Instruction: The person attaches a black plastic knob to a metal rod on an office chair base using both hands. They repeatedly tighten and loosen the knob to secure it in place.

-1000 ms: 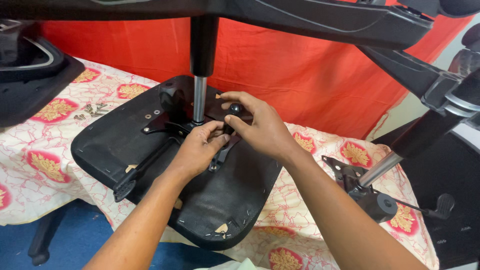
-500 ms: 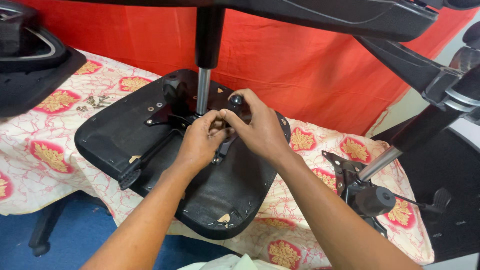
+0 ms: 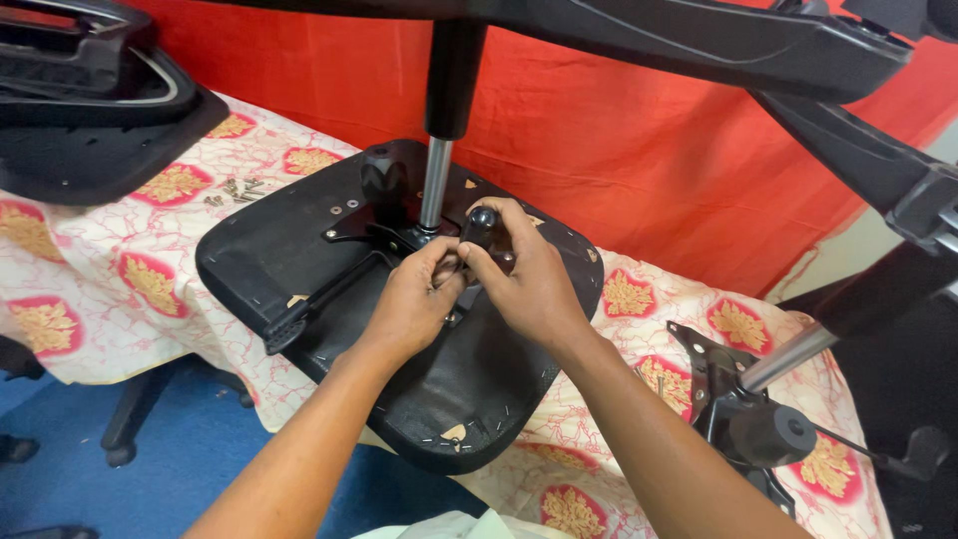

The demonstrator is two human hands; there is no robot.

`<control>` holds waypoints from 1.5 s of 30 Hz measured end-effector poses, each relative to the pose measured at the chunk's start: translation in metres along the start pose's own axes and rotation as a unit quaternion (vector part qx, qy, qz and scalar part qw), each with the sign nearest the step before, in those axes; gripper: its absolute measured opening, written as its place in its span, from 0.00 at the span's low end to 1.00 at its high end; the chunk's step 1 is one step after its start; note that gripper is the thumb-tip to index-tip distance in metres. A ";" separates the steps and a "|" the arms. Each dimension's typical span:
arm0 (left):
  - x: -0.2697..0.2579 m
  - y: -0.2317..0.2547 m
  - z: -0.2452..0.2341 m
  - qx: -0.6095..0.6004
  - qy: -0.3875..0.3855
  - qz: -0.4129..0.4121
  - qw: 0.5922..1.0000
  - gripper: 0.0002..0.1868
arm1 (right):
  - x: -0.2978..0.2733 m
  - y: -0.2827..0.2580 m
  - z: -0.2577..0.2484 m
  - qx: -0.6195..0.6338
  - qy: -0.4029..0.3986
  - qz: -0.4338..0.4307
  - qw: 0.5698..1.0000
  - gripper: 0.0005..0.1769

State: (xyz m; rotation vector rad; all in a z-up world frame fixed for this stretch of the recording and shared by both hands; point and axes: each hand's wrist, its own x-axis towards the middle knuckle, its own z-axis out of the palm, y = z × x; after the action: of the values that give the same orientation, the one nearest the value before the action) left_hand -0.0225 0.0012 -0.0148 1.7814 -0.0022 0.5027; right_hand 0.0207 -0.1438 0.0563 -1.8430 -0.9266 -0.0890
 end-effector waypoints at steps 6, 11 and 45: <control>-0.010 -0.006 -0.015 -0.010 0.044 -0.005 0.999 0.17 | 0.001 -0.005 -0.007 0.050 -0.001 -0.020 0.999 0.18; -0.022 0.004 -0.042 0.160 0.117 -0.085 0.977 0.15 | 0.000 -0.012 -0.011 0.097 -0.011 0.008 0.995 0.17; -0.029 -0.086 -0.161 0.127 -0.066 -0.250 0.958 0.19 | 0.000 -0.105 0.100 -0.006 0.147 0.031 0.989 0.11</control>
State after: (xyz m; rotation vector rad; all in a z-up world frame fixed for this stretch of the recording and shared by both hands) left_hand -0.0800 0.1665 -0.0750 1.9735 0.4271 0.0167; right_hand -0.0793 -0.0442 0.0885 -1.8078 -0.6626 -0.3189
